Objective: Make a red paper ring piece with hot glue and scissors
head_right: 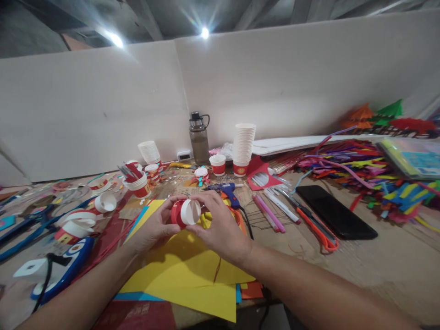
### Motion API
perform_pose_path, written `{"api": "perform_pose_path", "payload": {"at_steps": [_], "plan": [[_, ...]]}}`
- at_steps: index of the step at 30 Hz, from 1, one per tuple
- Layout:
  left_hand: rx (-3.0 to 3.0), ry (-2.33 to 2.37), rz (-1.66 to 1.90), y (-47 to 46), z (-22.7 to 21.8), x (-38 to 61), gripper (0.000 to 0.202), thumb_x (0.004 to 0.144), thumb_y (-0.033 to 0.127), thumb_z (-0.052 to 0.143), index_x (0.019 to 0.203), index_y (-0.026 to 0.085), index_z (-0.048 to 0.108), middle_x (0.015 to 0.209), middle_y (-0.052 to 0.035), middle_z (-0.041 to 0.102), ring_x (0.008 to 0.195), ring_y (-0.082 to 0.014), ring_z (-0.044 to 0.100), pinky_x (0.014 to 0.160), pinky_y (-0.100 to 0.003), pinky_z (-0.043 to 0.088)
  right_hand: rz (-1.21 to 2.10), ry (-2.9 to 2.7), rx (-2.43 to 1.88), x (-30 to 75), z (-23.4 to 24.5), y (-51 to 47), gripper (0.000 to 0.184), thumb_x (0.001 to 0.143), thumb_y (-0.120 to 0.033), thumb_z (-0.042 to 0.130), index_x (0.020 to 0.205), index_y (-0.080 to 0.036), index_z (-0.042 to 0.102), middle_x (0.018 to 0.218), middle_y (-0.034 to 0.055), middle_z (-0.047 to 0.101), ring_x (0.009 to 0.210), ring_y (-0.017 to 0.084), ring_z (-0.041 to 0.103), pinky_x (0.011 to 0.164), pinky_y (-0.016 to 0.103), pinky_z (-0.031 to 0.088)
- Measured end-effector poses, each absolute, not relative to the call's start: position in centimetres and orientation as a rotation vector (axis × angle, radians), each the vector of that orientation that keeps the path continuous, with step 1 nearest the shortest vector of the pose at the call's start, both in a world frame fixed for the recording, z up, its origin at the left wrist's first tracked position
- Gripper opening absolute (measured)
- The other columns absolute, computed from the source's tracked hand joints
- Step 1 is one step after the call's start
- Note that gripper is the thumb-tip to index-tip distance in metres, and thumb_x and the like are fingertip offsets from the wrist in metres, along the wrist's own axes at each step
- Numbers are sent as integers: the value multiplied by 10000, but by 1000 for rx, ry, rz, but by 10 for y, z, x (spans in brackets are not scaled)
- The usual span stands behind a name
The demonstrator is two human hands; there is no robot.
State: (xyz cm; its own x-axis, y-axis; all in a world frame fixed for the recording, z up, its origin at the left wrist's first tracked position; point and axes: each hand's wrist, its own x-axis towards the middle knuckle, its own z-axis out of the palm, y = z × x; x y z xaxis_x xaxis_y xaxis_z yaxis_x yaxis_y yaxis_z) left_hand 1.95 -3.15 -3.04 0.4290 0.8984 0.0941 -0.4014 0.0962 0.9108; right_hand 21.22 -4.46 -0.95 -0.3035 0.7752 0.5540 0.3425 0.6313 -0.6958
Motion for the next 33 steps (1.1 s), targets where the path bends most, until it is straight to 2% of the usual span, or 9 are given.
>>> {"api": "perform_pose_path", "payload": {"at_steps": [7,12,15,20,25,33], "plan": [[1156,572,1035,-33,-30,20,658,578,109,835,1153,244,544,1113,-53,627,1002,-203,602,798,-264,489,582,-1911,-879,213,-11,-44,487,721,-342,780,1140,-246,551,1115,88,542,974,219,557,793,386,528],[1246,604,1057,-33,-31,17,705,555,113,850,1175,248,545,1194,-70,595,1064,-226,590,870,-295,490,680,-1890,-900,212,-13,-44,496,716,-394,777,1122,-230,544,1059,73,535,822,170,555,728,346,531],[1307,634,1058,-33,-29,15,733,548,101,851,1195,258,545,1235,-74,587,1094,-236,592,891,-301,487,705,-1881,-903,212,-15,-43,501,717,-411,774,1119,-231,536,1041,66,542,830,174,558,724,341,529],[1363,690,1052,-35,-26,17,733,519,81,861,1164,245,554,1174,-69,630,1075,-235,614,928,-326,472,760,-1863,-923,211,-17,-42,490,698,-409,787,1067,-222,525,988,49,544,801,166,565,704,334,532],[1414,683,1066,-35,-30,19,703,541,94,855,1158,244,555,1205,-76,616,1094,-236,601,966,-351,445,791,-1888,-952,211,-22,-41,494,699,-416,783,1066,-233,506,982,45,559,840,181,584,752,359,539],[1487,654,1071,-32,-34,18,663,576,116,840,1170,235,572,1228,-91,584,1100,-240,578,930,-341,469,812,-1912,-954,211,-25,-39,494,703,-414,780,1078,-236,512,993,41,563,837,177,588,744,362,541]]}}
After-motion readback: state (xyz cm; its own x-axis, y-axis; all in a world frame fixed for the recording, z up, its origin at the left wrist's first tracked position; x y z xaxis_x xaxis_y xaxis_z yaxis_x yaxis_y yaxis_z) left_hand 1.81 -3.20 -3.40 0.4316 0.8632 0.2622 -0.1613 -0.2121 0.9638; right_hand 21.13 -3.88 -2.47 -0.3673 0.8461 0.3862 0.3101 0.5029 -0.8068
